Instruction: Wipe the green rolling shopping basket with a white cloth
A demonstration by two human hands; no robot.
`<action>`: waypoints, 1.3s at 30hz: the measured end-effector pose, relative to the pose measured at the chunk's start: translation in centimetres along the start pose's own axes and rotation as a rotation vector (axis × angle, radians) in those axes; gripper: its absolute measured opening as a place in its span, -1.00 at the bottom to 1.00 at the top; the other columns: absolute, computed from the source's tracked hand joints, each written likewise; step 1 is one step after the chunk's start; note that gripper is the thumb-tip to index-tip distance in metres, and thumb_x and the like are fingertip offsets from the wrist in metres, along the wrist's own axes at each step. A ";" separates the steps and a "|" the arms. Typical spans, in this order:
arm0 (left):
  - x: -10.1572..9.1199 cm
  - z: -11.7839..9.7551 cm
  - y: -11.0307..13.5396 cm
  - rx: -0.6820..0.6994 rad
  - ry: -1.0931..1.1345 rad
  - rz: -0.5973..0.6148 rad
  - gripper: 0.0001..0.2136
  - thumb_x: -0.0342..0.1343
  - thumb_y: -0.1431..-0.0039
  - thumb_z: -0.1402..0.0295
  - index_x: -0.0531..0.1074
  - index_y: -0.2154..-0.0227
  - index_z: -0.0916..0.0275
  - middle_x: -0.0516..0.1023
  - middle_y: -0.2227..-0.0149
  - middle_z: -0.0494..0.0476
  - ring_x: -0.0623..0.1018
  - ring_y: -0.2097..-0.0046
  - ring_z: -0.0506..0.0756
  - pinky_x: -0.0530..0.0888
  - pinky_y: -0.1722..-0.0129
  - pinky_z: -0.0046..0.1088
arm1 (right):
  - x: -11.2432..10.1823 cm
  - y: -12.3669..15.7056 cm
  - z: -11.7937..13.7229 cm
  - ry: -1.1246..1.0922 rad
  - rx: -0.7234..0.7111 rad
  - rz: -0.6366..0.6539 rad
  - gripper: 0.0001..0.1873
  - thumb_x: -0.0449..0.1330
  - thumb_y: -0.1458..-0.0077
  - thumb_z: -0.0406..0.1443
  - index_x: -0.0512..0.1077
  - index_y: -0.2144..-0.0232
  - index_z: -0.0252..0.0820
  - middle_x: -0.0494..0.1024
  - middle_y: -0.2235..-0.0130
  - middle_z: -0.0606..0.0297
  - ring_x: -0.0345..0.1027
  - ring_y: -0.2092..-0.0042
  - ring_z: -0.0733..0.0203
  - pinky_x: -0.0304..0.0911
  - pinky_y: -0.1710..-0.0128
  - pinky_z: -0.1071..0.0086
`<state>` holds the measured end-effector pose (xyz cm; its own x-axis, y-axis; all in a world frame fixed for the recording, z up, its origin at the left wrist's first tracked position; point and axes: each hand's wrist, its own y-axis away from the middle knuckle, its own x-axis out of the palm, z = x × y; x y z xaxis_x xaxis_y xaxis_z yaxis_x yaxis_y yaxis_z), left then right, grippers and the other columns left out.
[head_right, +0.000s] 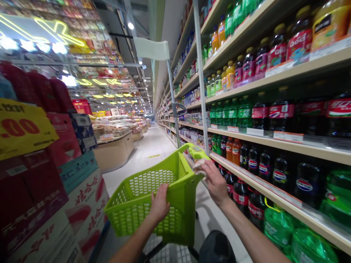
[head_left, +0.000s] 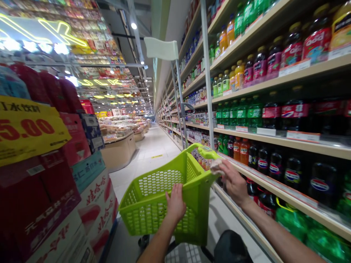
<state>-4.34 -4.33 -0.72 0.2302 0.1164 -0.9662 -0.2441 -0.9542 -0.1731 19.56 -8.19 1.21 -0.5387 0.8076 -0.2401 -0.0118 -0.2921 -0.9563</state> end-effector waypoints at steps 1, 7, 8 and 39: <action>0.0 0.0 0.0 -0.002 0.004 0.005 -0.30 -0.10 0.14 0.58 -0.05 -0.17 0.29 -0.05 -0.25 0.15 -0.07 -0.26 0.13 -0.14 -0.18 0.02 | -0.3 -1.9 -0.4 0.015 -0.006 -0.042 -0.53 -0.07 -0.06 -0.46 0.29 -0.02 -0.08 0.23 -0.14 0.27 0.04 -0.17 0.16 0.00 -0.17 0.13; 0.7 -0.2 0.1 -0.003 0.030 -0.014 -0.29 -0.11 0.16 0.60 -0.05 -0.17 0.28 -0.04 -0.25 0.15 -0.10 -0.27 0.14 -0.18 -0.19 0.02 | 3.6 -2.2 0.2 0.143 -0.127 0.288 -0.55 -0.10 -0.05 -0.51 0.39 0.09 -0.12 0.41 0.00 0.18 0.14 -0.12 0.12 0.06 -0.10 0.00; 0.8 -0.2 0.1 -0.006 0.033 -0.022 -0.29 -0.11 0.17 0.60 -0.04 -0.17 0.28 -0.04 -0.25 0.15 -0.10 -0.27 0.13 -0.18 -0.19 0.02 | 4.6 -1.2 0.8 0.144 -0.175 0.341 -0.54 -0.11 -0.05 -0.52 0.40 0.10 -0.11 0.42 0.01 0.19 0.15 -0.11 0.14 0.08 -0.09 0.02; 1.1 -0.8 -0.3 0.018 0.190 0.008 -0.30 -0.09 0.17 0.64 -0.01 -0.14 0.24 0.00 -0.24 0.16 -0.10 -0.27 0.11 -0.21 -0.19 0.00 | 0.0 -4.1 -2.0 0.309 0.235 0.380 -0.53 0.01 0.11 -0.42 0.36 0.08 -0.18 0.34 -0.05 0.11 0.12 -0.11 0.02 0.05 -0.06 0.02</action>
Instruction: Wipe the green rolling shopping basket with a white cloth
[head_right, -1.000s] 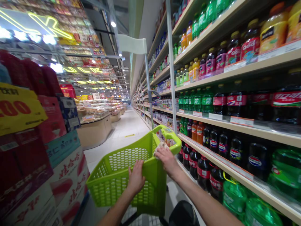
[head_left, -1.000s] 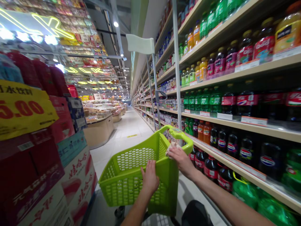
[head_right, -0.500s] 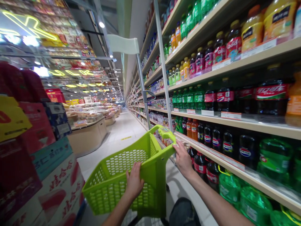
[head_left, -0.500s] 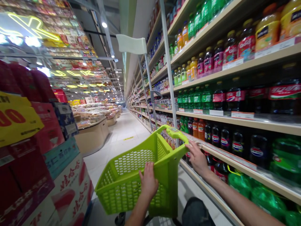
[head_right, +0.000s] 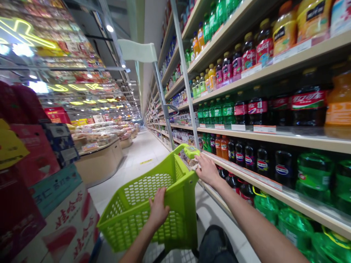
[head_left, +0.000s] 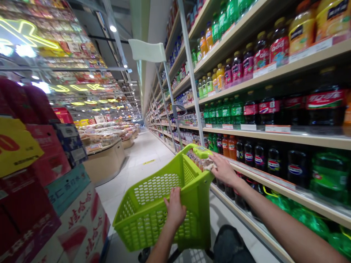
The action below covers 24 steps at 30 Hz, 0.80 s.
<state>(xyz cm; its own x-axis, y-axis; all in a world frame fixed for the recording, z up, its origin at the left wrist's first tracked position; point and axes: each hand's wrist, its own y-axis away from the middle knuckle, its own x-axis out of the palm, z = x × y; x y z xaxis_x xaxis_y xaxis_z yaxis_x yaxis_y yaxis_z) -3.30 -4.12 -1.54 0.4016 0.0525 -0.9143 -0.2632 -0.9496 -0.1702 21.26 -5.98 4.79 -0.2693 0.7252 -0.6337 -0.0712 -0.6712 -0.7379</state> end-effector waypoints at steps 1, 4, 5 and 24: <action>0.0 -0.1 0.0 0.002 0.001 -0.001 -0.31 -0.09 0.17 0.64 -0.01 -0.14 0.24 0.00 -0.24 0.16 -0.11 -0.27 0.11 -0.21 -0.19 0.00 | 0.1 0.0 -0.3 -0.005 0.014 0.011 -0.53 0.01 0.09 -0.41 0.34 0.06 -0.20 0.35 -0.04 0.09 0.13 -0.11 0.03 0.07 -0.06 0.06; 0.0 -0.2 0.0 0.006 -0.002 -0.016 -0.31 -0.08 0.16 0.63 -0.01 -0.13 0.22 -0.01 -0.25 0.15 -0.11 -0.27 0.11 -0.22 -0.18 0.02 | 0.9 1.0 0.5 -0.015 -0.076 0.040 -0.55 0.00 0.06 -0.42 0.35 0.06 -0.20 0.39 -0.01 0.13 0.17 -0.09 0.08 0.04 -0.09 0.09; 0.0 -0.2 0.0 0.007 -0.008 -0.019 -0.31 -0.08 0.16 0.63 -0.01 -0.13 0.22 -0.01 -0.25 0.16 -0.11 -0.27 0.11 -0.21 -0.18 0.02 | 1.5 1.6 1.4 -0.010 -0.143 0.047 -0.54 -0.01 0.06 -0.45 0.34 0.06 -0.19 0.39 -0.02 0.15 0.17 -0.09 0.09 0.02 -0.10 0.08; 0.2 -0.3 0.4 0.031 -0.033 -0.023 -0.28 -0.10 0.20 0.64 -0.02 -0.15 0.28 -0.01 -0.25 0.16 -0.13 -0.27 0.14 -0.22 -0.18 0.03 | 4.2 4.3 4.9 0.040 -0.446 -0.048 -0.55 -0.08 0.01 -0.52 0.36 0.10 -0.16 0.40 -0.01 0.17 0.19 -0.07 0.20 0.11 -0.06 0.17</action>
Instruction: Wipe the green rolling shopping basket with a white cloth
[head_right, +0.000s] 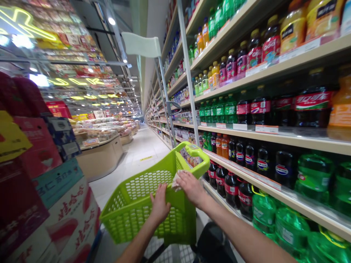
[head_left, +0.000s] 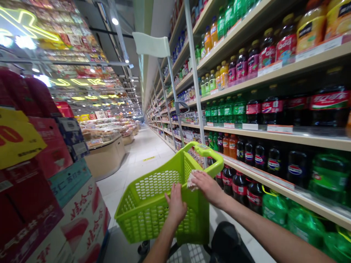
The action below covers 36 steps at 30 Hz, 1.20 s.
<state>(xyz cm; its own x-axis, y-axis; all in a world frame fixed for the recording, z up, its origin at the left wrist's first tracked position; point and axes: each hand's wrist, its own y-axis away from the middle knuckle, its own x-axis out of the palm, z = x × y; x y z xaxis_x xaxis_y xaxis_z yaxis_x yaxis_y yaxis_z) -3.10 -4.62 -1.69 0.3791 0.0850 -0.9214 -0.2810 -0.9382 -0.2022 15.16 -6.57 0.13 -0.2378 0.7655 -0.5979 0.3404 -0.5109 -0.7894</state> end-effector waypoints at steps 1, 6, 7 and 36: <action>0.1 0.1 0.0 0.002 0.001 -0.002 -0.28 -0.10 0.20 0.64 -0.02 -0.15 0.28 -0.01 -0.25 0.16 -0.13 -0.27 0.13 -0.22 -0.18 0.02 | 0.0 -0.3 0.3 0.002 -0.005 0.023 -0.57 -0.07 0.00 -0.51 0.37 0.11 -0.15 0.42 0.01 0.17 0.22 -0.05 0.19 0.12 -0.05 0.17; 0.4 0.0 0.3 0.009 0.009 -0.008 -0.28 -0.10 0.20 0.63 -0.02 -0.15 0.29 -0.03 -0.25 0.16 -0.14 -0.27 0.13 -0.27 -0.18 0.01 | -3.4 -1.2 -5.0 0.155 0.318 -0.010 -0.60 -0.05 0.02 -0.45 0.38 0.13 -0.25 0.46 0.09 0.06 0.27 0.02 0.02 0.05 -0.03 -0.01; 0.4 -0.1 0.3 0.008 0.012 -0.010 -0.28 -0.10 0.20 0.63 -0.02 -0.15 0.29 -0.03 -0.25 0.16 -0.15 -0.27 0.13 -0.29 -0.18 0.01 | -4.0 -1.2 -5.8 0.191 0.372 -0.020 -0.60 -0.06 0.02 -0.45 0.37 0.12 -0.27 0.45 0.09 0.03 0.27 0.02 -0.01 0.03 -0.03 -0.05; 0.7 0.2 0.0 0.040 0.079 0.001 -0.26 -0.08 0.23 0.63 0.00 -0.14 0.22 -0.01 -0.25 0.09 -0.14 -0.27 0.14 -0.30 -0.19 0.00 | -3.1 0.0 -5.0 0.210 0.250 -0.061 -0.62 -0.03 0.02 -0.46 0.39 0.15 -0.19 0.44 0.06 0.06 0.26 -0.01 0.03 -0.05 -0.07 -0.03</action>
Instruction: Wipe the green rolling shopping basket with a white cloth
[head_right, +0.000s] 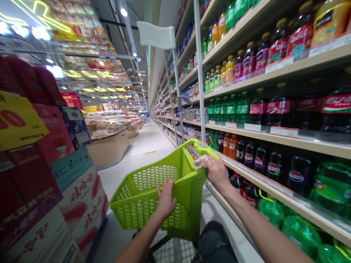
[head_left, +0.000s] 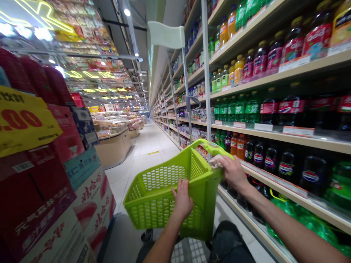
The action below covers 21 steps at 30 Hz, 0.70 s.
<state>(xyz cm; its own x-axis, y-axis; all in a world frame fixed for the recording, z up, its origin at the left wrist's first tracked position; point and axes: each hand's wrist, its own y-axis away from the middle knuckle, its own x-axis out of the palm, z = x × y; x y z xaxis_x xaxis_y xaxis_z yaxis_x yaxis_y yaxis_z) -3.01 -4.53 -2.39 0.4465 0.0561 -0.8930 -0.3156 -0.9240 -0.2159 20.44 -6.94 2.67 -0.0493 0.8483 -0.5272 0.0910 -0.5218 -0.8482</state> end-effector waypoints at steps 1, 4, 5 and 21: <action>0.0 0.0 -0.1 0.002 -0.002 -0.003 -0.26 -0.08 0.23 0.62 0.00 -0.14 0.22 -0.01 -0.25 0.10 -0.15 -0.27 0.15 -0.30 -0.19 0.00 | -0.5 -0.2 -1.5 0.045 0.068 -0.041 -0.63 -0.04 0.01 -0.45 0.39 0.16 -0.20 0.44 0.06 0.05 0.26 -0.01 0.01 -0.03 -0.06 -0.04; 0.0 -0.2 -0.2 -0.001 -0.005 -0.009 -0.27 -0.09 0.22 0.62 0.00 -0.14 0.23 -0.01 -0.25 0.10 -0.15 -0.27 0.14 -0.32 -0.18 0.00 | -1.0 0.5 -2.0 0.096 0.103 -0.078 -0.63 -0.06 -0.01 -0.46 0.39 0.14 -0.23 0.42 0.04 0.02 0.24 -0.03 -0.01 0.01 -0.04 -0.02; 0.0 -0.2 -0.3 -0.004 -0.005 -0.006 -0.27 -0.09 0.22 0.62 0.00 -0.14 0.24 -0.01 -0.25 0.11 -0.14 -0.27 0.14 -0.32 -0.18 0.01 | -0.7 1.0 -0.9 0.077 0.051 -0.066 -0.61 -0.07 0.00 -0.48 0.39 0.14 -0.23 0.41 0.02 0.03 0.22 -0.05 0.01 0.02 -0.04 0.00; -0.4 -0.1 -1.6 -0.020 -0.019 0.026 -0.28 -0.08 0.21 0.66 -0.01 -0.14 0.28 -0.03 -0.25 0.20 -0.12 -0.27 0.14 -0.28 -0.16 0.07 | 0.9 2.6 1.1 -0.086 -0.008 -0.087 -0.57 -0.09 0.00 -0.51 0.39 0.13 -0.19 0.36 -0.04 0.10 0.12 -0.13 0.09 0.02 -0.08 0.05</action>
<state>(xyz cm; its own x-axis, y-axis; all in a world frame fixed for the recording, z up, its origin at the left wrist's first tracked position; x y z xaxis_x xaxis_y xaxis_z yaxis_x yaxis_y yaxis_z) -2.64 -3.12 -1.64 0.4221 0.0389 -0.9057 -0.3104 -0.9325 -0.1847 19.53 -7.67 -0.10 -0.1425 0.8792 -0.4546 0.0902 -0.4458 -0.8906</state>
